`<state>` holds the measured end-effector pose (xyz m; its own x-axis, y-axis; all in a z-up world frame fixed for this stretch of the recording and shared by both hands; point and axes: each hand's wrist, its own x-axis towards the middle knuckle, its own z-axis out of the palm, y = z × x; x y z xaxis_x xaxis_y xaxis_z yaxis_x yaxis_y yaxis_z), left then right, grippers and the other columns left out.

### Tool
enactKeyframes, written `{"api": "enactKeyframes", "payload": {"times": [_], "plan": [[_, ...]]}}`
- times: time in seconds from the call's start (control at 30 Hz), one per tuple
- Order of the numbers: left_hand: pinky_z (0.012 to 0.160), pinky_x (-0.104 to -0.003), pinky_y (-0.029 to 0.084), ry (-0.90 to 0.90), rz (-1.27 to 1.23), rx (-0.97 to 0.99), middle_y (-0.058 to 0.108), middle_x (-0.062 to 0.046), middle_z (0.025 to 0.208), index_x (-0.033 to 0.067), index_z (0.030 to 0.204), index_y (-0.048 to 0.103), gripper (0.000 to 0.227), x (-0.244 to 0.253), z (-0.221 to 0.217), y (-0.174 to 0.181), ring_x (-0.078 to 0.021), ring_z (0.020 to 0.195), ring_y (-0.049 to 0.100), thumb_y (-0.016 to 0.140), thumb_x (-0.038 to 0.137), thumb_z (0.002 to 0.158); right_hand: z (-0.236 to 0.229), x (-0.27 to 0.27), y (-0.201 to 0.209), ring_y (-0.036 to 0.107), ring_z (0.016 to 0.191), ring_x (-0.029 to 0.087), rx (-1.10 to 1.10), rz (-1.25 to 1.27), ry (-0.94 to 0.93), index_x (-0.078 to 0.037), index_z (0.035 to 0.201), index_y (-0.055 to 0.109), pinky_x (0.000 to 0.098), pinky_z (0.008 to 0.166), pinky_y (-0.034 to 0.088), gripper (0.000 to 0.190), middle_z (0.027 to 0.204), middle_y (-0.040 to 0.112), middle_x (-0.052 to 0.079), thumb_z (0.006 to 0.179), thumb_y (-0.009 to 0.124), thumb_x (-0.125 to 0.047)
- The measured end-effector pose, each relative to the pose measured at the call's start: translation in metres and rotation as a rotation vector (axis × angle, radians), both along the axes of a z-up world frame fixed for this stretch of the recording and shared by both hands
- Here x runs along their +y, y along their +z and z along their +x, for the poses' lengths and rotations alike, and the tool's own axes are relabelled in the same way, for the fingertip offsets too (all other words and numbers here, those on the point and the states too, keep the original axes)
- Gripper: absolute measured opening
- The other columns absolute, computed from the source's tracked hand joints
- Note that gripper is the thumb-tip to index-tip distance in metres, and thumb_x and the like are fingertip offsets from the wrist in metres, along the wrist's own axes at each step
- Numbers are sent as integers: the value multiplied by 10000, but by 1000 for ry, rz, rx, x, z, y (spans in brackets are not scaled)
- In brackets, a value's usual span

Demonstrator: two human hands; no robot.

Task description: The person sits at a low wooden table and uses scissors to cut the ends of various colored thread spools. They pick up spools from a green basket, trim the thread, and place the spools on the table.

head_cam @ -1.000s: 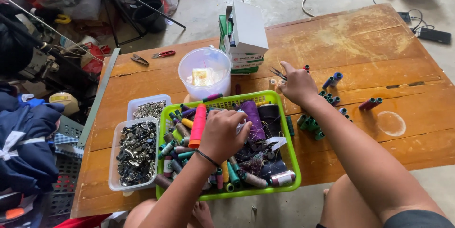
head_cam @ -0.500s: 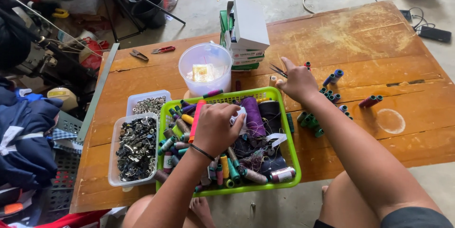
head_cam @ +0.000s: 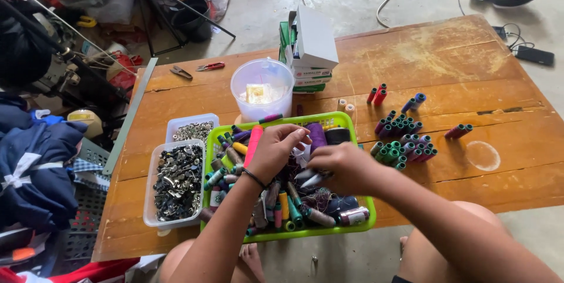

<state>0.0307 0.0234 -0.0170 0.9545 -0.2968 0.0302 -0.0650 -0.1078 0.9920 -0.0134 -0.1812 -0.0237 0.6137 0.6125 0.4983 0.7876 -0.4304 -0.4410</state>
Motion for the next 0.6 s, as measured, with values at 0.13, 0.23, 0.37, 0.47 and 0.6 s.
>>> {"api": "enactKeyframes", "payload": {"times": [0.13, 0.23, 0.37, 0.47, 0.6], "plan": [[746, -264, 539, 11, -102, 147, 792, -101, 910, 63, 1064, 788, 275, -3, -5, 16, -163, 796, 736, 615, 264, 990, -19, 30, 35, 774, 816, 334, 78, -136, 142, -95, 913, 779, 432, 711, 635, 246, 937, 772, 150, 677, 838, -62], [779, -300, 545, -58, -132, 214, 791, -107, 981, 72, 1114, 779, 320, 3, -7, 21, -180, 830, 749, 569, 295, 1021, -17, 40, 27, 759, 800, 384, 107, -182, 270, -89, 1010, 759, 499, 631, 605, 305, 1001, 767, 148, 711, 821, -86], [793, -319, 528, -68, -146, 241, 795, -107, 996, 84, 1129, 776, 333, 4, -3, 21, -191, 847, 756, 576, 325, 1017, -18, 50, 13, 767, 798, 341, 118, -232, 235, -117, 1033, 773, 456, 626, 615, 316, 1014, 769, 114, 722, 825, -101], [799, -324, 525, -68, -151, 252, 795, -106, 998, 89, 1128, 776, 329, 4, -2, 20, -197, 852, 758, 581, 329, 1015, -17, 53, -6, 761, 777, 340, 78, -226, 188, -147, 1042, 757, 468, 603, 609, 334, 1006, 758, 92, 716, 823, -123], [769, -318, 531, -61, -176, 276, 794, -120, 989, 75, 1118, 778, 328, 6, 1, 17, -209, 832, 765, 587, 318, 1009, -18, 51, -1, 757, 749, 353, 80, -230, 163, -131, 1036, 748, 457, 583, 610, 317, 985, 746, 97, 726, 809, -110]]}}
